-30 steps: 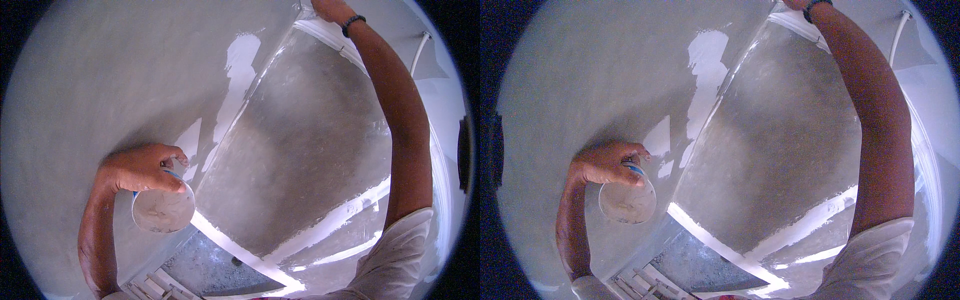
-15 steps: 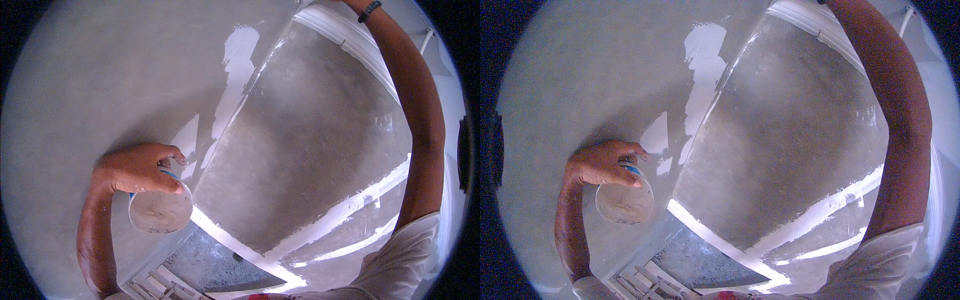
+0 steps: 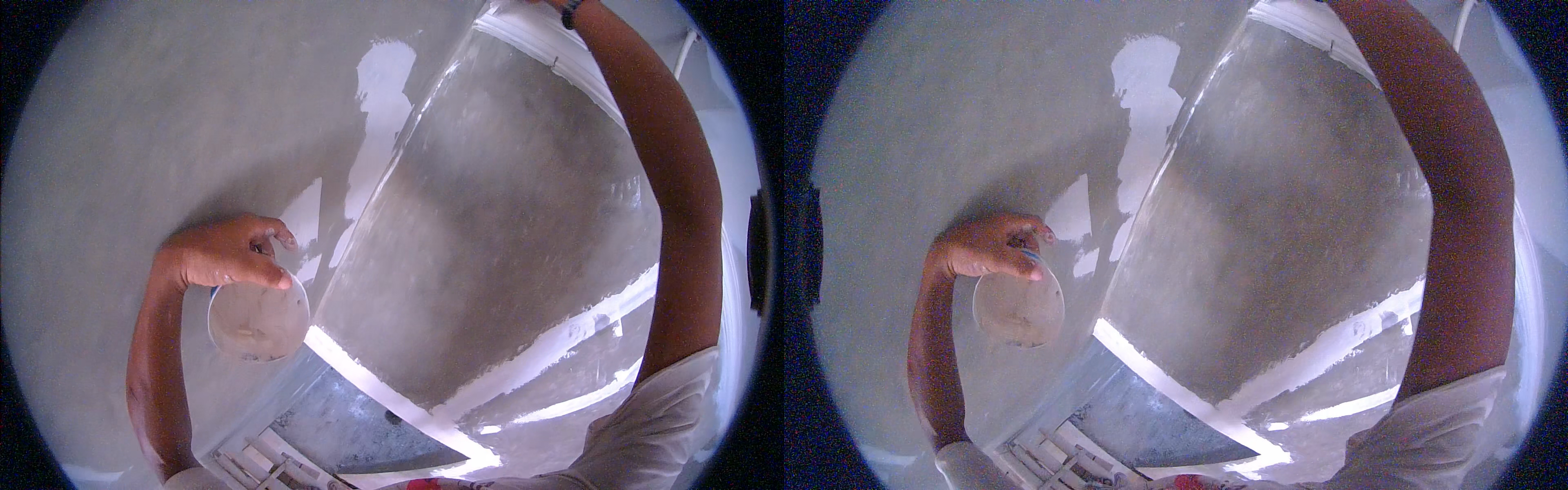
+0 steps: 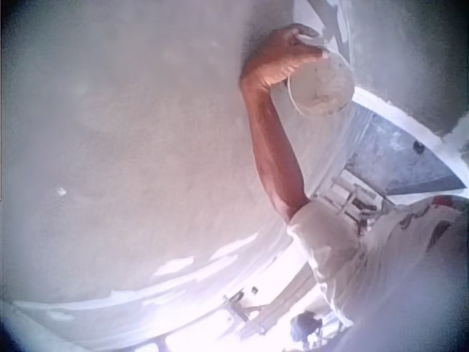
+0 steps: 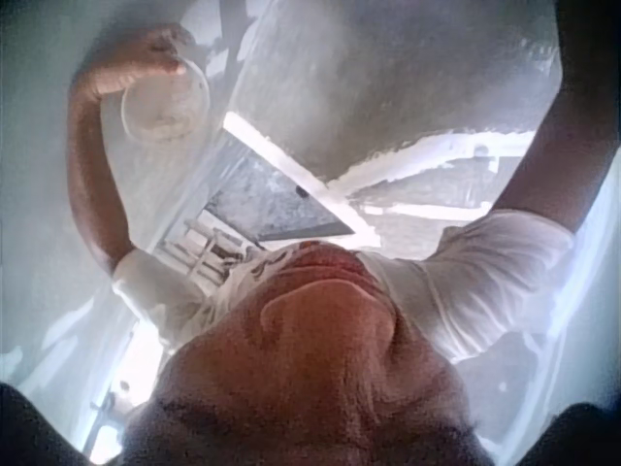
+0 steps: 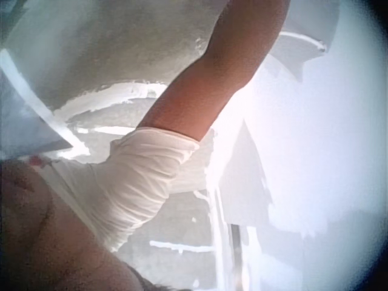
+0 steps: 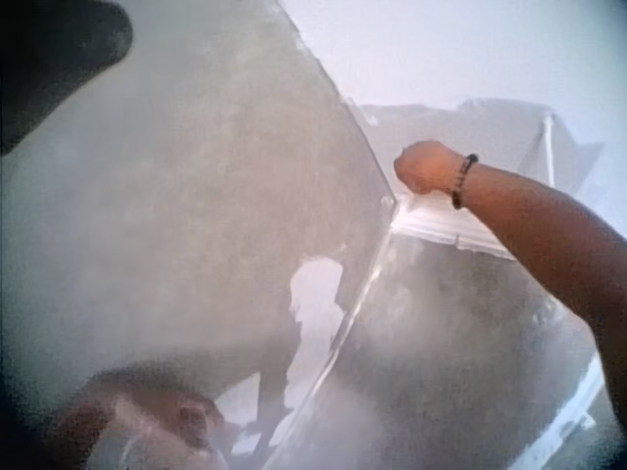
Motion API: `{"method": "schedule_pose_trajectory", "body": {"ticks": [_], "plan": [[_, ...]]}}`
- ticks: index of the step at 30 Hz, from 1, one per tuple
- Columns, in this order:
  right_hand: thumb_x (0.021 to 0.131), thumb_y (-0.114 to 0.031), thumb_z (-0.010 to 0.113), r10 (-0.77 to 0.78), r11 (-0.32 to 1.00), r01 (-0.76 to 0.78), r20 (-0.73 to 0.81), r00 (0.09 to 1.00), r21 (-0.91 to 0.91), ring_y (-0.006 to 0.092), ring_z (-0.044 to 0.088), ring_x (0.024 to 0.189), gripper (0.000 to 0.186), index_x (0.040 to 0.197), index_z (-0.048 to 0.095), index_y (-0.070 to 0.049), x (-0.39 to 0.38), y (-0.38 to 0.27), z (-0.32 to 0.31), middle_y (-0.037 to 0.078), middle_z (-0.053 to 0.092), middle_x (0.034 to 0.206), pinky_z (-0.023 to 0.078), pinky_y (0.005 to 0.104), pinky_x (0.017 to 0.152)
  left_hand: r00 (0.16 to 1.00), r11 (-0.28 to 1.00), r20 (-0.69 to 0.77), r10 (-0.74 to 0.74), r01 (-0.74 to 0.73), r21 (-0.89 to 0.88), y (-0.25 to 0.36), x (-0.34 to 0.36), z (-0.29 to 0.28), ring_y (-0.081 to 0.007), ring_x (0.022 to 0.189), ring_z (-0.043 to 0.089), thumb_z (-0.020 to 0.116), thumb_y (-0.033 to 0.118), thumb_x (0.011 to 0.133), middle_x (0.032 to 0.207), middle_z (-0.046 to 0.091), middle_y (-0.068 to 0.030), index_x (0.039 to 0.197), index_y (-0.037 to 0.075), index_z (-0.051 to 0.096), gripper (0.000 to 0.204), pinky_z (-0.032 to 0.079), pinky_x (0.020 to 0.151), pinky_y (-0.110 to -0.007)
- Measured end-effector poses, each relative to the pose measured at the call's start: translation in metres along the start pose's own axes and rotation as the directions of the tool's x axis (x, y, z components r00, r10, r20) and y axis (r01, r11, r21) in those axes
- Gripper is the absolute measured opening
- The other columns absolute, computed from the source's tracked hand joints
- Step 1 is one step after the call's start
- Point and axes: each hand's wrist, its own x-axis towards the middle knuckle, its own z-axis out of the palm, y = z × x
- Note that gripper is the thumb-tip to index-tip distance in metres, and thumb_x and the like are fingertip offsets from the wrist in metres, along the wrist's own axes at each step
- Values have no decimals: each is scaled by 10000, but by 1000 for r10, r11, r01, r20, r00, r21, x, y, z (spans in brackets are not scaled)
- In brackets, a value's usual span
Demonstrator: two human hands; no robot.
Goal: The person applies joint compound to drywall seams and corners using a putty knife, taking compound from a small bucket and smoothing it over the surface.
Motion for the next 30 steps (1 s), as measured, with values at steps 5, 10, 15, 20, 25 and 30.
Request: {"method": "schedule_pose_trajectory", "body": {"ticks": [5,10,15,20,25,30], "plan": [[854,-87,526,85,956,-141,220,972,257,341,665,812,190,885,687,7,-97,-22,-62,207,678,850,538,429,735,999,999,32,-9,10,-40,5,9,-1,-299,967,625,813,572,568,991,665,-190,1230,37,580,883,486,836,-430],[946,-164,476,-162,718,408,-435,886,564,318,637,895,298,1199,593,-57,-208,-48,-3,112,689,975,477,435,866,1000,994,-27,1,-4,-107,5,4,0,-296,988,615,806,543,618,1012,664,-186,1182,19,597,797,467,883,-423],[923,-140,518,-252,143,95,-57,966,985,352,659,857,242,1136,611,-75,-313,-87,-45,152,671,1041,522,436,800,957,958,-290,-25,-59,-279,11,9,33,-262,1043,578,743,443,746,1066,640,-148,1133,49,617,567,420,954,-386],[903,-97,547,-280,-171,-15,-34,959,985,356,668,834,242,1137,592,-53,-373,-137,-41,170,664,1073,541,425,749,962,907,-274,13,-126,-401,38,38,79,-288,1049,572,736,421,732,1077,615,-166,1166,33,589,600,426,956,-388],[878,-83,569,-274,32,105,-93,957,994,292,671,737,285,1163,582,-74,-393,-169,-46,132,661,904,546,406,659,960,955,-273,-56,-29,-296,66,43,115,-218,993,594,732,386,781,1023,644,-121,1223,-2,537,620,462,887,-349],[848,-89,571,-265,242,173,-107,958,955,262,661,660,340,1188,568,-93,-404,-179,-43,110,620,782,545,394,581,945,982,-326,-35,-29,-188,80,44,138,-230,871,627,761,391,745,945,650,-166,1221,-30,517,680,497,774,-359]]}}
